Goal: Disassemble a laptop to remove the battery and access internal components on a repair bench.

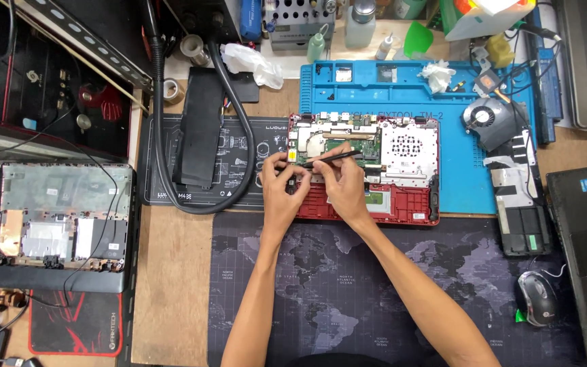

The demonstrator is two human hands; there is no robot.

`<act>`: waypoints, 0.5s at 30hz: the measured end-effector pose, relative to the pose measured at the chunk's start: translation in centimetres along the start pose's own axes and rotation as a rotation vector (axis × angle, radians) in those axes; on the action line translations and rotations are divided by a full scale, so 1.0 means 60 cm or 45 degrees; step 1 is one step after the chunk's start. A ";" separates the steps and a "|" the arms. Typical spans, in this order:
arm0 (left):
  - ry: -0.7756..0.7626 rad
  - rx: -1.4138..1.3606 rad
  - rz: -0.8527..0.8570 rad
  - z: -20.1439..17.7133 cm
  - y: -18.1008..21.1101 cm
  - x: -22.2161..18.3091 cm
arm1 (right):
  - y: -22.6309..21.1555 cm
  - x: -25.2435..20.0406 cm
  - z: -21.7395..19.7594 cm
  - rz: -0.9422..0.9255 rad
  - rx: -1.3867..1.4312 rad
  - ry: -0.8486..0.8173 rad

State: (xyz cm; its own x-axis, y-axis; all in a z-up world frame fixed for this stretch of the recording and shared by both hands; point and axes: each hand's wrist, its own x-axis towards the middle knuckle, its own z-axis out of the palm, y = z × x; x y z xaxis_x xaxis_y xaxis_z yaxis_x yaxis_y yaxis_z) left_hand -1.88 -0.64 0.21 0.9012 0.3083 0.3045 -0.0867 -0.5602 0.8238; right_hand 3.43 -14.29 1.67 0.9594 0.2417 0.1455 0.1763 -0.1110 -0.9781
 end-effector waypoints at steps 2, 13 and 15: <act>0.020 -0.031 -0.018 -0.002 -0.002 0.000 | 0.009 0.000 -0.001 0.005 0.030 0.016; 0.106 -0.246 -0.145 -0.003 0.001 0.005 | 0.006 0.002 -0.006 0.011 0.187 0.101; 0.109 -0.185 -0.078 -0.002 -0.001 0.005 | 0.003 -0.001 -0.012 0.054 0.338 0.096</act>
State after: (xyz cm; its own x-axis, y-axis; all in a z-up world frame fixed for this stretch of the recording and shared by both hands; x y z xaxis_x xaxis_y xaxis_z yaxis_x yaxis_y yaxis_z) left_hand -1.63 -0.44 0.30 0.8679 0.4062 0.2859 -0.0986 -0.4232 0.9007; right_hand 3.54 -15.03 1.60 0.9801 0.1688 0.1042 0.0810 0.1393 -0.9869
